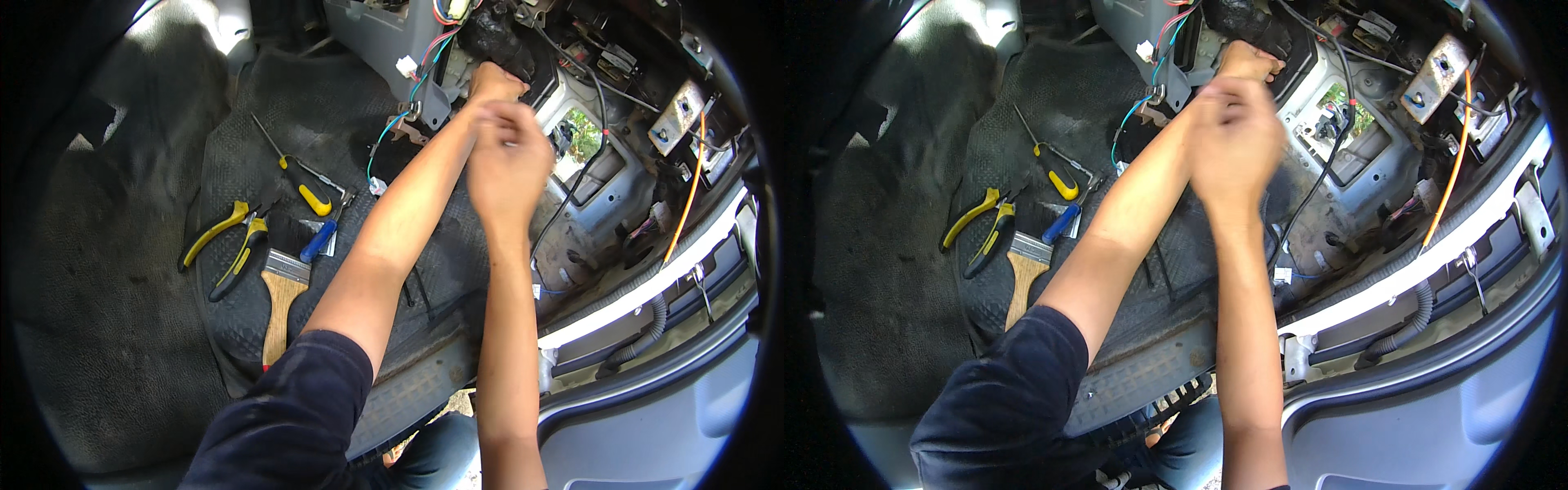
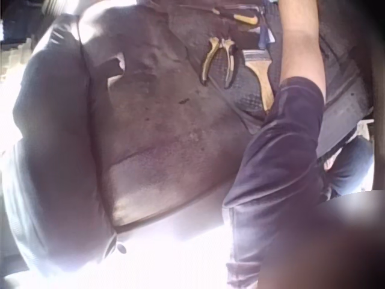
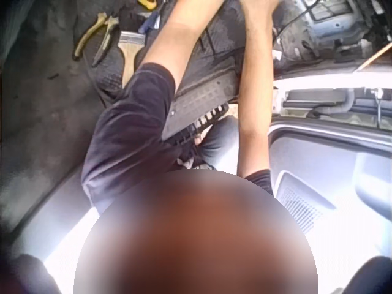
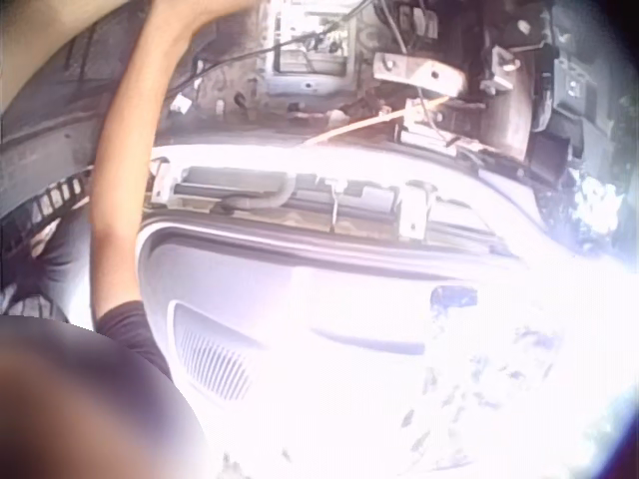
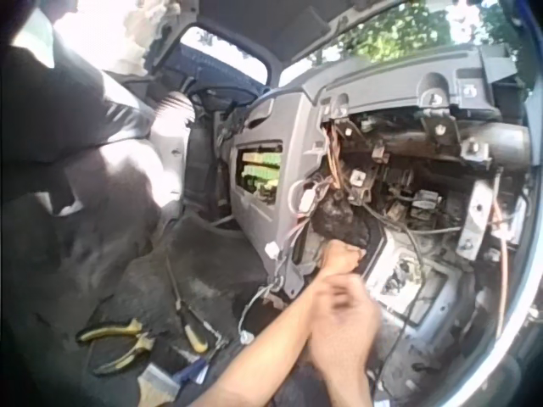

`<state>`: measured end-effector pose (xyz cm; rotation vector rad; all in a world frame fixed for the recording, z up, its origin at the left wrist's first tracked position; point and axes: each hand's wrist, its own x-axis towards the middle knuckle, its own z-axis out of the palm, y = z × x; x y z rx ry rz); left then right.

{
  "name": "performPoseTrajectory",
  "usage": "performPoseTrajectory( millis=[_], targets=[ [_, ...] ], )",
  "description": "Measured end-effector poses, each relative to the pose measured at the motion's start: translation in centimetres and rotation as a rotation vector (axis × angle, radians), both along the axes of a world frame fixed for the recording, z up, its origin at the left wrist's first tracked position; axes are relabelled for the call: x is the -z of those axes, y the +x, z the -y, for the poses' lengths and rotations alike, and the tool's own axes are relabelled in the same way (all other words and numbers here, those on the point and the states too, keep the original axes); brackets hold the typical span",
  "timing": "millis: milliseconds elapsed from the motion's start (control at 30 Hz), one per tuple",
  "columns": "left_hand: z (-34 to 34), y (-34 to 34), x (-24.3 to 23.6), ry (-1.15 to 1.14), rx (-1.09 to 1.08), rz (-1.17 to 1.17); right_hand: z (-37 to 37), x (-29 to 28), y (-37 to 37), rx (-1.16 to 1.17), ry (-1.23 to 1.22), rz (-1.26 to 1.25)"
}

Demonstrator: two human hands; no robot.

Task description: The person retrieves a package of zip ties from a shelf, opens it, and walks to a white van with its hood open. They then use the zip ties to secure and organize wires inside the engine bay.

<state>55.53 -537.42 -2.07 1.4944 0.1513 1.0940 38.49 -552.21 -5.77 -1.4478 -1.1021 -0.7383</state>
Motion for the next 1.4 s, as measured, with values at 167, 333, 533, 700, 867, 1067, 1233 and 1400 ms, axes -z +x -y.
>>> performPoseTrajectory(
  millis=[167,333,533,700,867,1067,1233,1400],
  targets=[
    [0.1,-0.2,0.2,-0.055,0.102,0.046,-5.4,-1.7,-6.0,-0.447,-0.848,0.202],
    [-0.1,-0.5,0.4,-0.01,0.196,0.073,-7.4,0.9,-14.1,-0.373,-1.352,0.013],
    [-0.7,-1.0,0.3,-0.026,0.225,0.023,-5.6,3.5,-16.5,-0.357,-1.37,-0.007],
    [-0.5,-1.8,0.0,-0.107,0.231,0.095,-5.2,4.1,-14.2,-0.412,-1.274,-0.381],
    [-0.3,-2.4,-0.2,-0.092,0.222,0.049,-4.7,3.3,-12.4,-0.638,-1.156,-0.812],
    [-0.3,-3.1,-0.5,-0.021,0.204,-0.027,0.3,2.9,-9.0,-1.309,-0.506,-1.237],
    [-0.6,-2.5,-0.2,0.023,0.266,-0.018,6.5,1.4,-3.3,-1.165,-0.149,-1.06],
    [-1.0,-1.6,0.1,0.007,0.279,0.06,7.2,0.3,1.7,-1.088,0.172,-1.021]
  ],
)
